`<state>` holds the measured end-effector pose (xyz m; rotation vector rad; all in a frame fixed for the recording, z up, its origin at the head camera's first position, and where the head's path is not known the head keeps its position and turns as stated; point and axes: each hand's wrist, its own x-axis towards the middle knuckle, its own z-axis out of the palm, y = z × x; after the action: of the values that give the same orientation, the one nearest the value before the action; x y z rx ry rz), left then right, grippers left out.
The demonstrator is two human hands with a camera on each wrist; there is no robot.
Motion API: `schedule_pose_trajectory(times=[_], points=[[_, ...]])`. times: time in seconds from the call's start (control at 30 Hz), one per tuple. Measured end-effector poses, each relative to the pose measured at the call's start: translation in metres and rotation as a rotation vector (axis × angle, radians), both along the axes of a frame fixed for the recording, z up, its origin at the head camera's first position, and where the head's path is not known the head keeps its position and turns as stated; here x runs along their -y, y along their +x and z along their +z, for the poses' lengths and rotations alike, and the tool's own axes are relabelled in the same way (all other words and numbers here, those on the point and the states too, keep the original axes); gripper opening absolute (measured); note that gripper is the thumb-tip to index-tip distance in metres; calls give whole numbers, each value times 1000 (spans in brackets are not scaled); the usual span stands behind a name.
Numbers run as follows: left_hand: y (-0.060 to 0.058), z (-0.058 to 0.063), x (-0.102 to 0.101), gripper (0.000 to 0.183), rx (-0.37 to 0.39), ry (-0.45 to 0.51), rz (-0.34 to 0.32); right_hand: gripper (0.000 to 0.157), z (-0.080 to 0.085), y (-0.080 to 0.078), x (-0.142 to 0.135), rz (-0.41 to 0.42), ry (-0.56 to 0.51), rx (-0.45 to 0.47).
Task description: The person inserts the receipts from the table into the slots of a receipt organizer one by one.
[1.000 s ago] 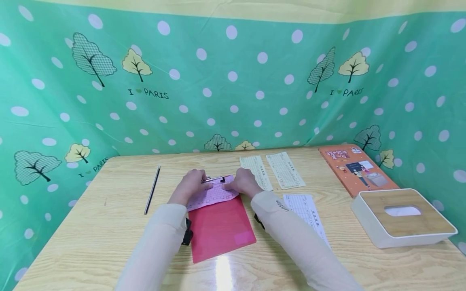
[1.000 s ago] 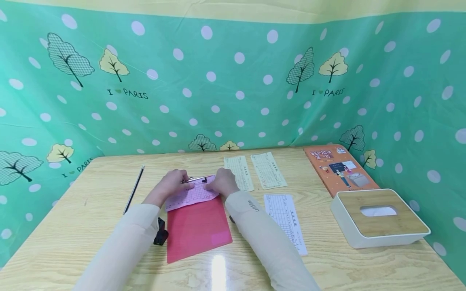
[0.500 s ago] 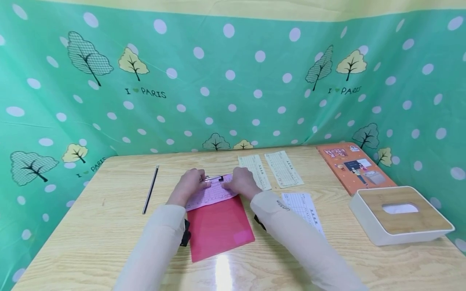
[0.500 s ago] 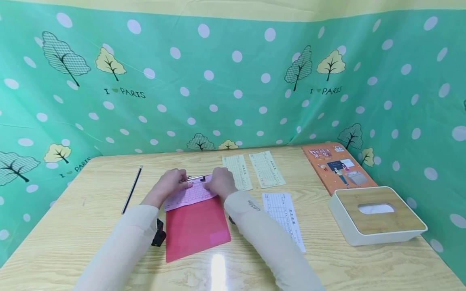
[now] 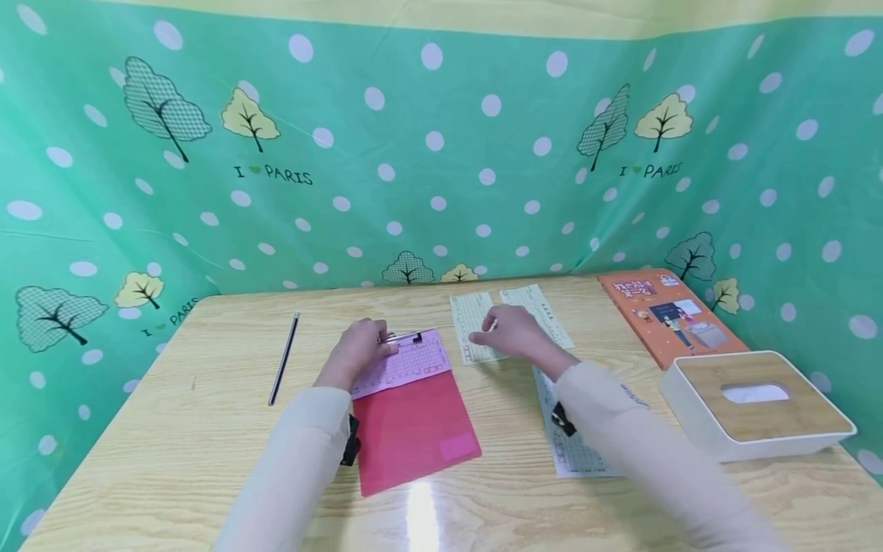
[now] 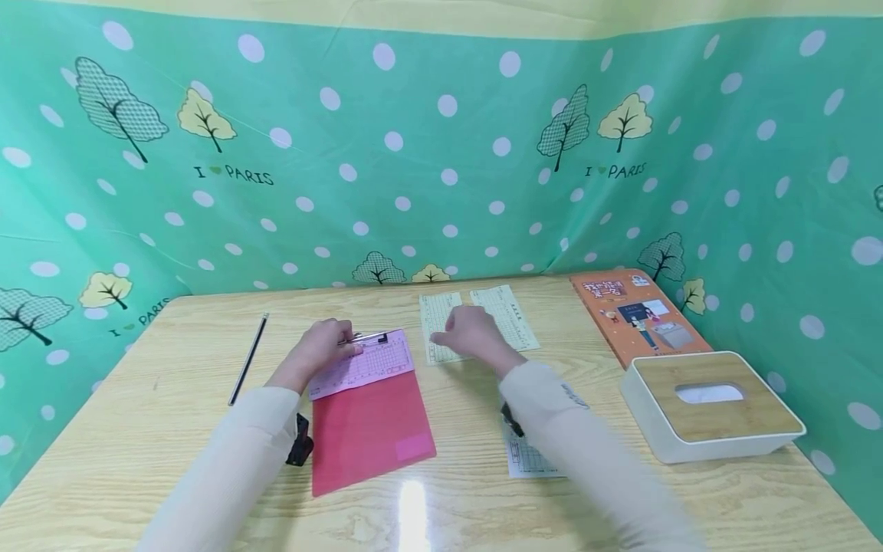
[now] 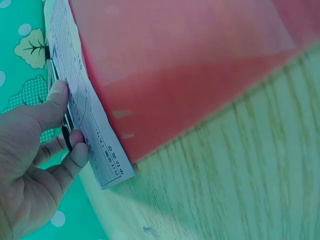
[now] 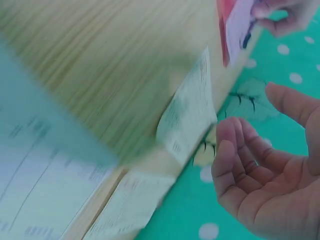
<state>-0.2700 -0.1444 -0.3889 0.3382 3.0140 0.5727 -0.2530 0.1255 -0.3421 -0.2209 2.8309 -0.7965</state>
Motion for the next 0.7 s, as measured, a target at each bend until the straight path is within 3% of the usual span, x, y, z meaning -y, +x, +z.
schedule_pose_trajectory(times=[0.17, 0.33, 0.7], points=[[4, 4, -1, 18, -7, 5, -6, 37, 5, 9, -35, -9, 6, 16], [0, 1, 2, 19, -17, -2, -19, 40, 8, 20, -60, -6, 42, 21], [0, 1, 2, 19, -7, -8, -25, 54, -3, 57, -104, -57, 62, 24]])
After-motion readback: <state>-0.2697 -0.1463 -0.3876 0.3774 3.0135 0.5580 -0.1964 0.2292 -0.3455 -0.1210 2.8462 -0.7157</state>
